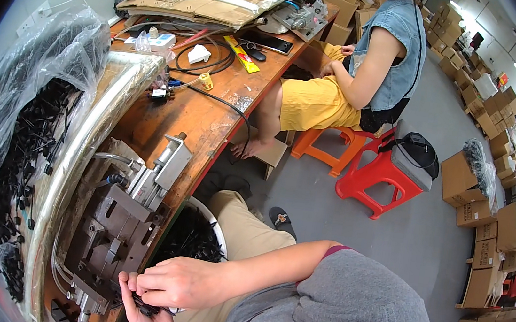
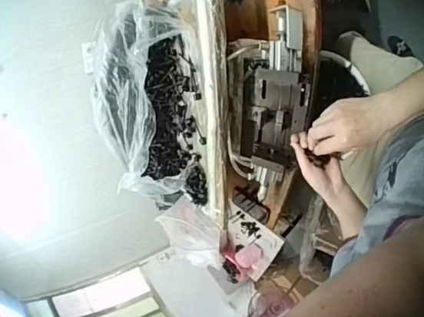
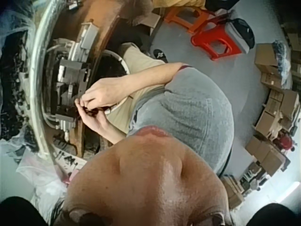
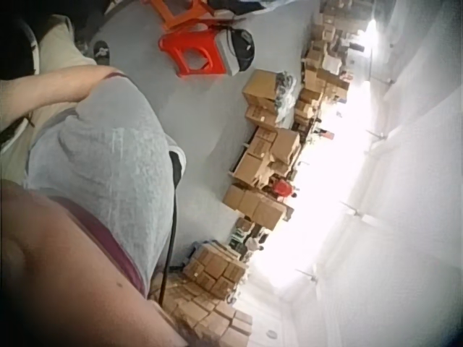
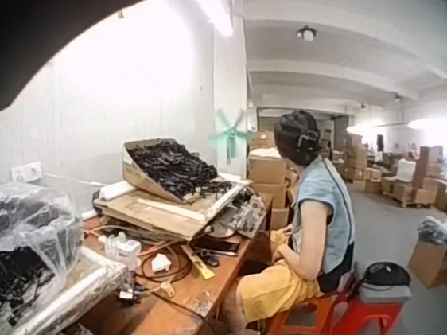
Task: Using a pneumatic jig to assemble or crimp black plastic wiring components.
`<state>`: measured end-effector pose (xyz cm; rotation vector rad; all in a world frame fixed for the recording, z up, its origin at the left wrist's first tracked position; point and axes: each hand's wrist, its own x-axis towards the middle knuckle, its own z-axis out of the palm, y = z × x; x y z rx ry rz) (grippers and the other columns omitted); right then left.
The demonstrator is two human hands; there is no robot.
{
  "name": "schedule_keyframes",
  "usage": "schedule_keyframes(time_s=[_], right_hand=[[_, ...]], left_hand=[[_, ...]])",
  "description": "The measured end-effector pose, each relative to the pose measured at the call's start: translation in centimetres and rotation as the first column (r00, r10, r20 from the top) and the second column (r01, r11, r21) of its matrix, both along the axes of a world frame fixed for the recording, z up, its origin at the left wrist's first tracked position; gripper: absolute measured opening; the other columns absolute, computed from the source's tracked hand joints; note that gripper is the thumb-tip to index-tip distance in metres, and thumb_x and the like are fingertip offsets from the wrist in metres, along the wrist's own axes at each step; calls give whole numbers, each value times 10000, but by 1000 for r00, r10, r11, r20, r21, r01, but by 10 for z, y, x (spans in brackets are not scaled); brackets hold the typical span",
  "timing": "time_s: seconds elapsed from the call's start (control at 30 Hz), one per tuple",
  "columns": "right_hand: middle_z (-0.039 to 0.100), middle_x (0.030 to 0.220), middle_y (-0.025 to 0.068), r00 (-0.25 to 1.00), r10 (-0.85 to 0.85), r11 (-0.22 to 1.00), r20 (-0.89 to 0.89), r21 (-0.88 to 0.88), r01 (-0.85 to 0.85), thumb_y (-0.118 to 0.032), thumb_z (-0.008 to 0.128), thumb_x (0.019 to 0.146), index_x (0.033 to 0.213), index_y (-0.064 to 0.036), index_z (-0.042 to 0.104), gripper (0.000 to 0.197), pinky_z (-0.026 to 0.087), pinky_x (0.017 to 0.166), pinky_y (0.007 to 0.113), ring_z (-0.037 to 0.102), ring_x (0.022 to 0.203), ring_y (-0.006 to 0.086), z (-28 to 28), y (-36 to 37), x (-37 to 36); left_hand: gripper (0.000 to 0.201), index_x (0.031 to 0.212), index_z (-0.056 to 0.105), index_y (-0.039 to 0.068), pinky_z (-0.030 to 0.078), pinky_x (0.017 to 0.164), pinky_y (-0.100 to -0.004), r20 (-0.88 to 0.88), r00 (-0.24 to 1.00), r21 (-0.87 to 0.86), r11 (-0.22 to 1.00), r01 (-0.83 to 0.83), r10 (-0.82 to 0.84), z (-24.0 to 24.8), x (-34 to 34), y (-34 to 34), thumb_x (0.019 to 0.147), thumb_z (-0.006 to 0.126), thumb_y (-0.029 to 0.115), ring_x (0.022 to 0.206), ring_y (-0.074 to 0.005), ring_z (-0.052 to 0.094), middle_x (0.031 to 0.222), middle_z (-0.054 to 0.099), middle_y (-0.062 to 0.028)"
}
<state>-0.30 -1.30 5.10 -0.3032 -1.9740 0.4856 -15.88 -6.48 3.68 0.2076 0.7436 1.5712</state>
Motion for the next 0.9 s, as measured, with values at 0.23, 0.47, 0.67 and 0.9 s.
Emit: schedule_keyframes(time_s=[0.23, 0.47, 0.67, 0.9], right_hand=[[527, 833, 98, 997, -19, 999, 71, 38, 16, -90, 661, 694, 772, -6, 564, 151, 473, 634, 348, 572, 772, 256, 4, 1, 5], [550, 879, 116, 996, 48, 999, 72, 1, -48, -87, 663, 676, 801, -10, 581, 168, 472, 643, 356, 582, 788, 266, 8, 1, 9], [550, 838, 97, 997, 52, 985, -57, -161, -60, -112, 687, 757, 804, -9, 596, 145, 511, 617, 373, 612, 739, 263, -3, 3, 5], [532, 788, 69, 987, 12, 777, -159, -620, -109, -108, 677, 886, 864, 18, 613, 143, 481, 514, 257, 616, 604, 115, 13, 21, 11]], left_hand=[[249, 1200, 613, 74, 526, 837, -277, -22, 1000, -32, 999, -13, 13, 7, 9, -3, 1008, 524, 205, 1001, -122, 617, 1090, 647, -18], [233, 1178, 627, 91, 527, 820, -272, -39, 999, -46, 999, -10, 8, 0, 1, 3, 1003, 538, 216, 972, -120, 627, 1071, 657, -14], [234, 1151, 626, 79, 522, 821, -262, 94, 996, 1, 1000, 11, -11, 1, 11, 4, 1010, 530, 238, 921, -109, 615, 998, 628, -3], [245, 1082, 558, 51, 318, 428, -175, -435, 890, -61, 991, 120, -135, 21, 25, -5, 1032, 490, 281, 574, -39, 405, 860, 534, -6]])
